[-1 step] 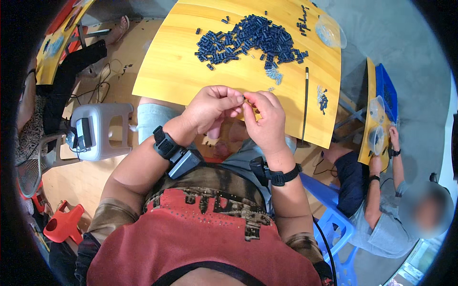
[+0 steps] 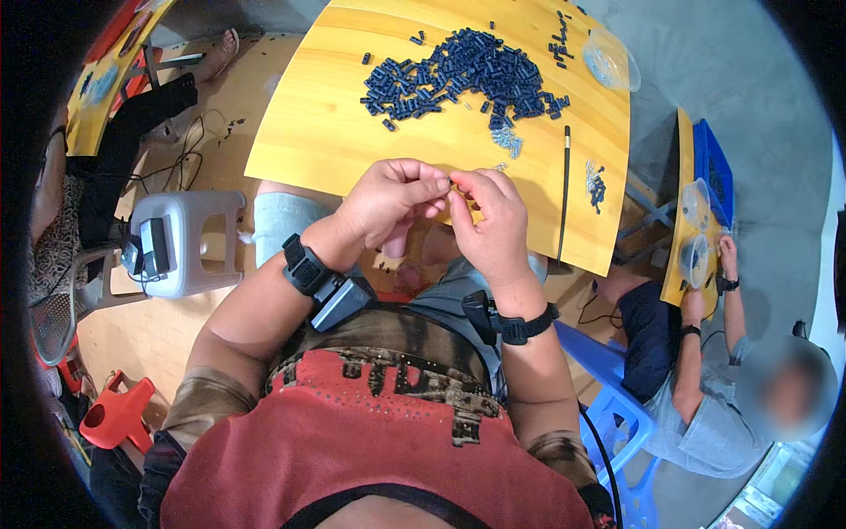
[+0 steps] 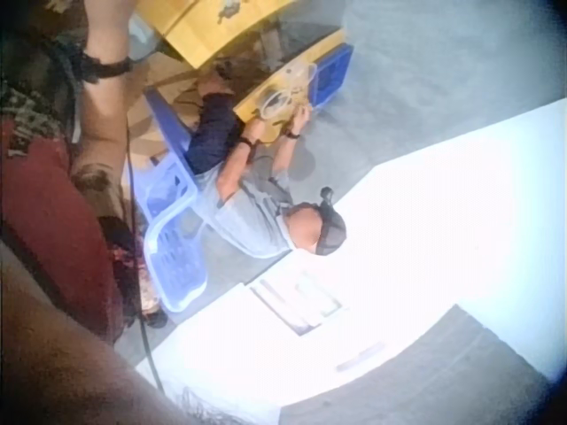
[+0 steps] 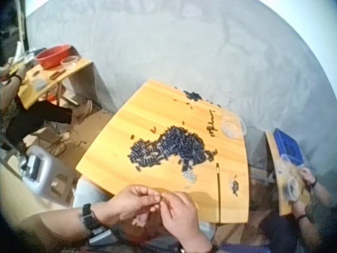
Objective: The recorder is assembling small blue plastic pins and grey components at a wooden table.
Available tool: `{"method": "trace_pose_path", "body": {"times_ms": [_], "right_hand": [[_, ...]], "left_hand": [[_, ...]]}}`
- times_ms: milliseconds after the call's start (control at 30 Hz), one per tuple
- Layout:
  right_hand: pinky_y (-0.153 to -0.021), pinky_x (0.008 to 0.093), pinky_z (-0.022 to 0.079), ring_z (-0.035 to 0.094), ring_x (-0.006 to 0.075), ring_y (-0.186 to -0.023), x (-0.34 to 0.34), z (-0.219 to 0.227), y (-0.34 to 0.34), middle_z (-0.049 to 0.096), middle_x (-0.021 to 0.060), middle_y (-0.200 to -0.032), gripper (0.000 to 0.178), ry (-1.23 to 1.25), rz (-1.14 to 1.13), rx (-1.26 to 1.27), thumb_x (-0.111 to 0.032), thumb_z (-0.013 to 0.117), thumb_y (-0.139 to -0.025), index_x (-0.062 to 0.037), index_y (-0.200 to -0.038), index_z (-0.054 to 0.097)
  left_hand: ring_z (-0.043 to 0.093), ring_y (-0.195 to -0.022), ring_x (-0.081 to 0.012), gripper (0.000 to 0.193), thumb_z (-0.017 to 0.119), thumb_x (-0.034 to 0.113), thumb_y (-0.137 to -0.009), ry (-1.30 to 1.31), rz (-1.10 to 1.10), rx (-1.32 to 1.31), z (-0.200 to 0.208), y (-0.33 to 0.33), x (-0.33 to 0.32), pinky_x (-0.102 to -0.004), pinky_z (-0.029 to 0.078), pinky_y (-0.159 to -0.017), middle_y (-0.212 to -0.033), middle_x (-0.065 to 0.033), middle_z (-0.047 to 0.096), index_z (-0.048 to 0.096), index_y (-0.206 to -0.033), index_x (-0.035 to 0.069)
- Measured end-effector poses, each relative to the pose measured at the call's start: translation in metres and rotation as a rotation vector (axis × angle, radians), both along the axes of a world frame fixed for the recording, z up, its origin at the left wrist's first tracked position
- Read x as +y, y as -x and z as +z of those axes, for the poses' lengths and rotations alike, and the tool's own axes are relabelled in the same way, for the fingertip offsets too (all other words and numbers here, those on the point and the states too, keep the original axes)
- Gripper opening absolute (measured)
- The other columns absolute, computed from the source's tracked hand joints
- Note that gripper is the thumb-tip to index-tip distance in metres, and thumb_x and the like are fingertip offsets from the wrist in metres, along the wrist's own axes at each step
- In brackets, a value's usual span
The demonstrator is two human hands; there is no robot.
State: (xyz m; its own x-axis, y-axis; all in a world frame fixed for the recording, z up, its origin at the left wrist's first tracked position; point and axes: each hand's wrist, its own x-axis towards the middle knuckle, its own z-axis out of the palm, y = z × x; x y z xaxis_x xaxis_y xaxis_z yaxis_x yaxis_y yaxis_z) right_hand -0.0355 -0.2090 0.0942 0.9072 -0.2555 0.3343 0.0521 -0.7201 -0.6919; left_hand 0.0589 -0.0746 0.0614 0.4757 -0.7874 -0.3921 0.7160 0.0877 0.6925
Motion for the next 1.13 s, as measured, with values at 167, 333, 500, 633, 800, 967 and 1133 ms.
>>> {"method": "trace_pose_path", "body": {"times_ms": [167, 333, 500, 633, 800, 967, 1133], "right_hand": [[-0.070, 0.0373, 0.048, 0.059, 0.0306, -0.078, -0.023, 0.007, -0.021, 0.060, 0.0138, -0.080, 0.012, 0.060, -0.021, 0.059, -0.005, 0.065, -0.072, -0.0010, -0.083, 0.064], [-0.070, 0.0370, 0.047, 0.058, 0.0290, -0.078, -0.054, -0.013, -0.064, 0.061, 0.0107, -0.074, 0.007, 0.072, -0.140, 0.089, -0.009, 0.067, -0.071, -0.0036, -0.076, 0.066], [-0.070, 0.0388, 0.044, 0.054, 0.0282, -0.075, -0.061, -0.028, -0.089, 0.059, 0.0090, -0.072, 0.005, 0.413, -0.247, 0.047, -0.010, 0.068, -0.069, -0.0055, -0.070, 0.066], [-0.070, 0.0391, 0.044, 0.054, 0.0288, -0.075, -0.058, -0.033, -0.099, 0.059, 0.0090, -0.072, 0.004, 0.447, -0.245, 0.027, -0.009, 0.067, -0.068, -0.0055, -0.069, 0.066], [-0.070, 0.0394, 0.045, 0.054, 0.0291, -0.075, -0.056, -0.035, -0.105, 0.058, 0.0096, -0.072, 0.004, 0.519, -0.231, 0.042, -0.009, 0.064, -0.069, -0.0055, -0.067, 0.065], [-0.071, 0.0395, 0.044, 0.053, 0.0296, -0.077, -0.054, -0.034, -0.106, 0.057, 0.0099, -0.074, 0.005, 0.577, -0.212, 0.051, -0.009, 0.063, -0.071, -0.0054, -0.067, 0.062], [-0.073, 0.0398, 0.044, 0.052, 0.0304, -0.078, -0.055, -0.031, -0.098, 0.057, 0.0111, -0.075, 0.004, 0.529, -0.207, 0.104, -0.008, 0.063, -0.072, -0.0054, -0.070, 0.062]], "left_hand": [[0.058, -0.070, -0.0097, 0.011, 0.061, 0.014, -0.088, -0.011, 0.066, -0.030, -0.004, -0.007, 0.002, -0.0219, 0.049, -0.065, -0.082, -0.0029, 0.064, 0.063, -0.093, 0.004], [0.059, -0.071, -0.0104, 0.013, 0.061, 0.013, -0.088, -0.064, 0.150, -0.014, -0.009, -0.012, 0.006, -0.0230, 0.049, -0.065, -0.082, -0.0033, 0.064, 0.063, -0.097, 0.004], [0.060, -0.073, -0.0114, 0.016, 0.061, 0.013, -0.088, 0.026, 0.131, 0.057, -0.010, -0.019, 0.009, -0.0244, 0.052, -0.066, -0.084, -0.0044, 0.064, 0.062, -0.099, 0.003], [0.061, -0.072, -0.0116, 0.016, 0.060, 0.014, -0.088, 0.007, 0.100, 0.025, -0.011, -0.020, 0.008, -0.0239, 0.052, -0.065, -0.084, -0.0048, 0.064, 0.062, -0.100, 0.003], [0.062, -0.070, -0.0113, 0.017, 0.060, 0.013, -0.089, -0.022, 0.089, 0.044, -0.009, -0.021, 0.009, -0.0228, 0.052, -0.063, -0.083, -0.0051, 0.064, 0.062, -0.101, 0.002], [0.062, -0.070, -0.0114, 0.017, 0.059, 0.012, -0.089, -0.015, 0.071, 0.041, -0.009, -0.022, 0.010, -0.0229, 0.053, -0.062, -0.084, -0.0055, 0.064, 0.062, -0.102, 0.001], [0.062, -0.070, -0.0116, 0.018, 0.058, 0.012, -0.089, -0.035, 0.074, 0.025, -0.006, -0.019, 0.008, -0.0229, 0.053, -0.063, -0.084, -0.0061, 0.064, 0.061, -0.103, 0.001]]}}
